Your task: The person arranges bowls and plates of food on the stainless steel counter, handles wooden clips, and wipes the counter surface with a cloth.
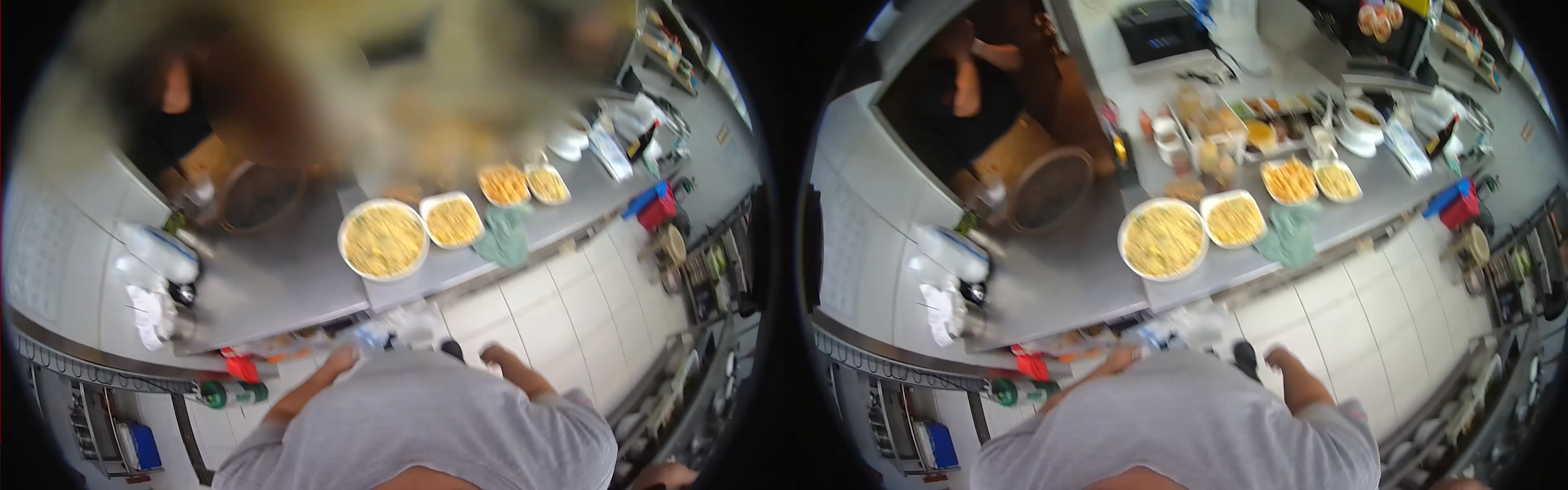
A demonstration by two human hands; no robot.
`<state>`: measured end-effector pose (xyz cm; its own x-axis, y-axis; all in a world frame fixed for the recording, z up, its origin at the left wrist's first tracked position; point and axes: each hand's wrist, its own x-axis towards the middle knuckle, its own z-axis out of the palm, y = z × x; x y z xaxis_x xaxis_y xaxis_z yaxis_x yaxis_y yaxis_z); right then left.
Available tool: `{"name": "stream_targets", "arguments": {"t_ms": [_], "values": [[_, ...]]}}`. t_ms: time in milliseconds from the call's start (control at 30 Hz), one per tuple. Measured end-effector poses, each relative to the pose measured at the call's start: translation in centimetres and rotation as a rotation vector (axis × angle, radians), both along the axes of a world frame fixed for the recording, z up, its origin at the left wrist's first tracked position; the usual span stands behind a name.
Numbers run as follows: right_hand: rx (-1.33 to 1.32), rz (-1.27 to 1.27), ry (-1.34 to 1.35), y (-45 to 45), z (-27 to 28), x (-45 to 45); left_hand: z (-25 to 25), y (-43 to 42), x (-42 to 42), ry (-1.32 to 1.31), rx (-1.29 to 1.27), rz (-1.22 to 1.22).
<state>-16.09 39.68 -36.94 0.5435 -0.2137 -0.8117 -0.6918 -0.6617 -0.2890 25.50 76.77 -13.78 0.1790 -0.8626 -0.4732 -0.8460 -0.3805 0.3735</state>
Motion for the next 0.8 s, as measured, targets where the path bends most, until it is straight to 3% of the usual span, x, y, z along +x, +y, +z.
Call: {"name": "stream_targets", "arguments": {"t_ms": [33,67,100,133,200,267,333,400,467,633,733,800], "values": [[0.0,0.051,-0.002,-1.0,5.2,1.7,-0.2,-4.4,-1.9,0.09,-0.118,0.086],[0.028,-0.024,0.057,-1.8,11.0,4.0,-1.0,-8.1,-3.9,0.0,-0.271,-0.007],[0.022,-0.115,-0.025,-3.6,11.7,4.3,2.9,-12.3,-6.1,-0.061,-0.333,-0.133],[0.071,-0.396,-0.111,-4.1,15.1,5.2,4.0,-15.8,-7.6,-0.244,-0.439,-0.285],[0.25,-0.43,-0.178,-7.7,14.5,6.1,3.7,-21.9,-9.6,-0.145,-0.389,-0.129],[0.34,-0.515,-0.199,-9.4,16.1,7.5,2.4,-25.9,-10.1,-0.057,-0.157,0.097],[0.474,-0.759,-0.198,-9.7,20.2,9.5,1.9,-27.7,-11.8,-0.267,-0.107,0.408],[0.639,-0.93,-0.339,-9.9,19.8,10.1,-1.0,-27.5,-11.0,-0.275,-0.227,0.302],[0.728,-1.014,-0.378,-8.9,19.9,10.8,0.9,-27.6,-10.4,-0.019,0.006,0.344],[1.114,-1.221,-0.372,-5.2,21.2,12.6,3.1,-27.8,-10.8,0.022,-0.009,0.331],[1.166,-1.186,-0.32,-4.2,20.7,13.0,5.3,-28.6,-10.7,0.199,0.201,0.34],[1.18,-1.165,-0.316,-3.9,20.5,13.3,6.5,-28.6,-11.2,0.109,0.154,0.295]]}}
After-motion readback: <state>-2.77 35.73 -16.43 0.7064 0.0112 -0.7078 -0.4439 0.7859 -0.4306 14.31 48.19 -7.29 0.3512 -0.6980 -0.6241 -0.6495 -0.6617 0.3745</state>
